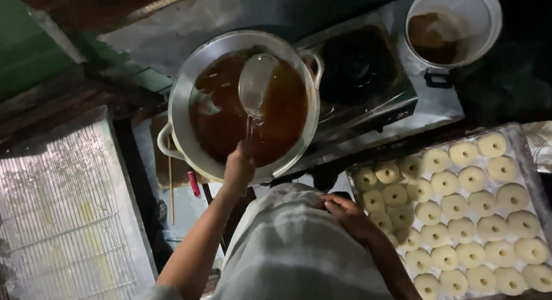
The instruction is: Checking the temperature of frying oil with a digital thermometer, skimming out debris with a mesh strainer, and arranging trays of uncooked donuts.
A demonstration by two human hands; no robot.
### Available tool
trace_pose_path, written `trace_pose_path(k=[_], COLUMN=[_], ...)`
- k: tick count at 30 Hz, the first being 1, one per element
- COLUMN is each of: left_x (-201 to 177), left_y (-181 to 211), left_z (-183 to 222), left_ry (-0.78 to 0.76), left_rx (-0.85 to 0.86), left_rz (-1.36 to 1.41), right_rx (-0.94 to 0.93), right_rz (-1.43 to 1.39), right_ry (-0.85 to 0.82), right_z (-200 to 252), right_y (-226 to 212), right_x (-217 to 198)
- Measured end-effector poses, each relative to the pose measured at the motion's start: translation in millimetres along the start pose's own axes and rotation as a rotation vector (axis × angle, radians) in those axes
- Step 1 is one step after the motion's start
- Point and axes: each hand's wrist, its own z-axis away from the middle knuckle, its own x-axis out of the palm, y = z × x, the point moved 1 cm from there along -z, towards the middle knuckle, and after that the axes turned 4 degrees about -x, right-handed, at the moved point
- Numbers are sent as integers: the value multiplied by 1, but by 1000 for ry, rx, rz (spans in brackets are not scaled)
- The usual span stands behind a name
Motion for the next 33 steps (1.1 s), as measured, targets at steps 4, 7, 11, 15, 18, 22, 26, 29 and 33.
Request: trace_pose_path(k=[4,7,11,15,18,22,26,29,33], left_x=[-14,-14,-7,-10,-16,-28,-28,-31,-39], left_y=[47,48,38,40,49,65,64,63,75], left_z=[22,34,48,58,60,63,61,57,46], left_ry=[-155,-196,-197,-219,-261,-272,-292,-313,-380], left_rx=[-348,-365,-254,-238,-327,-304,-298,-372,-453], left_rz=[120,125,241,274,404,362,389,454,582], right_rx=[-46,-130,-169,-180,-214,-229,-235,-253,-263], right_rz=[-66,-115,-111,-57,-64,-66,-76,-84,-79], right_ry=[-59,-121,-161,-202,-225,-209,-184,-179,-149], right_z=[-4,0,9,-3,-9,-7,-9,-7,-13], right_y=[6,-4,-29,-19,-19,-14,-1,-10,4], right_x=[-4,-4,-1,-8,-4,-5,-10,-5,-10])
